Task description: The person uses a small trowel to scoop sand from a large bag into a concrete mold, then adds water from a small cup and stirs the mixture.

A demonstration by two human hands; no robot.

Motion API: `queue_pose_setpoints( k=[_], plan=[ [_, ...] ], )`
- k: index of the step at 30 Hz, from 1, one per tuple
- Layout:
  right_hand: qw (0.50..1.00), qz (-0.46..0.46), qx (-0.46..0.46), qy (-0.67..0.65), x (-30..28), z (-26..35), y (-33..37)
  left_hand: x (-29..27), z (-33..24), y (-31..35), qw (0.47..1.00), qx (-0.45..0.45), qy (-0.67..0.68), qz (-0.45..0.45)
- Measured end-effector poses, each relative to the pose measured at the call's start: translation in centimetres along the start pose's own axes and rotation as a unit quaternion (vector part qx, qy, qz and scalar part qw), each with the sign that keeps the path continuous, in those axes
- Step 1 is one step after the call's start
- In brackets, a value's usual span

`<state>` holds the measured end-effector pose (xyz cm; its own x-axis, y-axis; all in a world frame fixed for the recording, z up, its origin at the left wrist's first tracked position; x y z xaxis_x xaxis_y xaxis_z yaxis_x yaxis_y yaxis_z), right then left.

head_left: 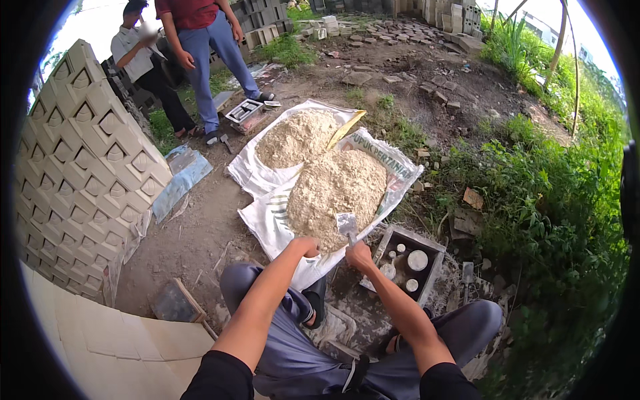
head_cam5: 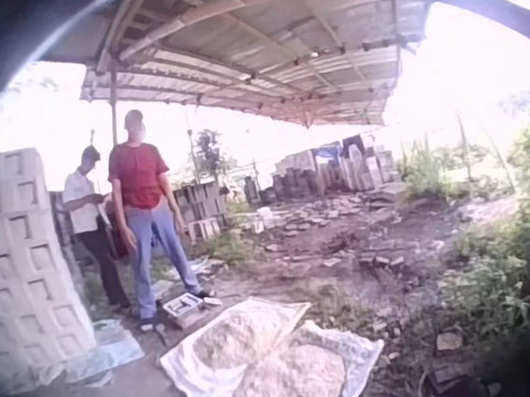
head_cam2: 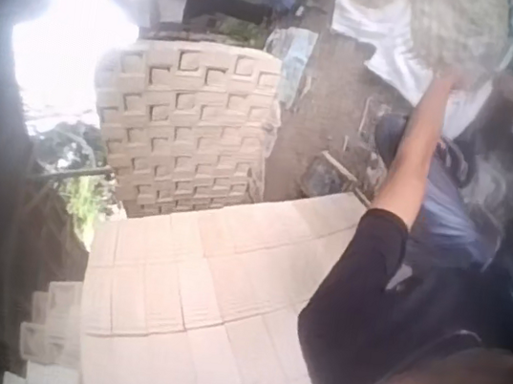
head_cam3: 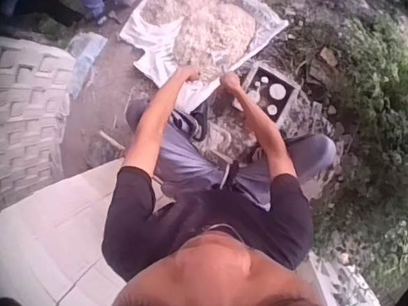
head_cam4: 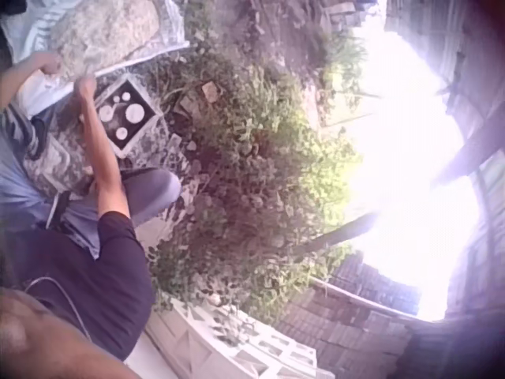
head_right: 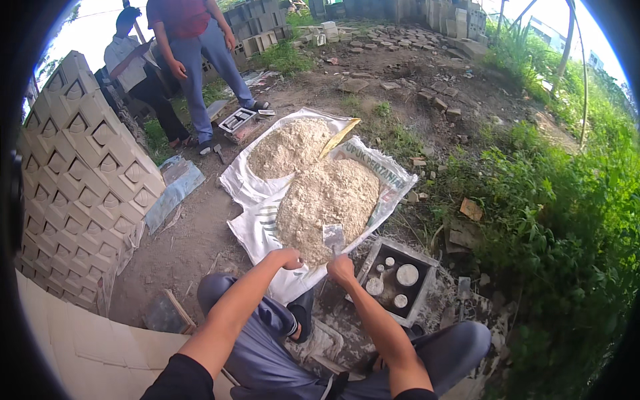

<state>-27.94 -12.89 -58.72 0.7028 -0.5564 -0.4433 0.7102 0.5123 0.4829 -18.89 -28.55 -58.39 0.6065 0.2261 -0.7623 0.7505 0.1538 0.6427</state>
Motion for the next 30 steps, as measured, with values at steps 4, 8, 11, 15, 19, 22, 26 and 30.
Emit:
queue_pose_setpoints(
  k=[4, 8, 11, 15, 19, 22, 26, 30],
  plan=[
    [0.998, -0.028, 0.041, 0.042, -0.7, -0.4, -1.2, -11.5, 0.0, -0.8, 0.991, -0.003, 0.061, -0.122],
    [0.994, -0.048, 0.057, 0.081, -0.6, -1.4, -3.0, -12.2, 2.7, -3.6, 0.981, -0.026, 0.086, -0.173],
    [0.992, -0.020, 0.076, 0.097, -0.7, -2.7, -4.5, -9.3, 1.5, -5.4, 1.000, 0.000, -0.018, -0.015],
    [0.990, -0.026, 0.102, 0.097, 0.2, -2.8, -5.5, -6.3, 3.9, -10.0, 0.999, -0.048, -0.005, 0.001],
    [0.990, -0.047, 0.092, 0.091, 0.3, -1.0, -6.1, -5.8, 3.4, -12.5, 0.999, -0.035, 0.019, -0.024],
    [0.991, -0.034, 0.087, 0.099, 0.8, -0.9, -8.7, -4.9, 3.0, -14.0, 0.999, -0.019, 0.009, -0.040],
    [0.991, -0.028, 0.100, 0.085, 1.2, -2.1, -11.0, -4.5, 3.6, -13.7, 0.999, -0.015, 0.043, -0.021],
    [0.992, -0.020, 0.098, 0.083, 2.5, -3.4, -13.1, -4.8, 5.1, -14.2, 0.998, -0.049, 0.033, -0.015]
  ],
)
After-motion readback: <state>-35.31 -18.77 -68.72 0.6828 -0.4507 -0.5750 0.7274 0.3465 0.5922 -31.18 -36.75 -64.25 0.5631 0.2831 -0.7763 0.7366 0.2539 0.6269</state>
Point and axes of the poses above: each hand's wrist, its own y-axis away from the middle knuckle, its own x-axis out of the palm, z = x × y, the point moved 10 cm from there along -y, towards the middle knuckle, and after that the axes turned 6 degrees about -y, right-handed, at the moved point
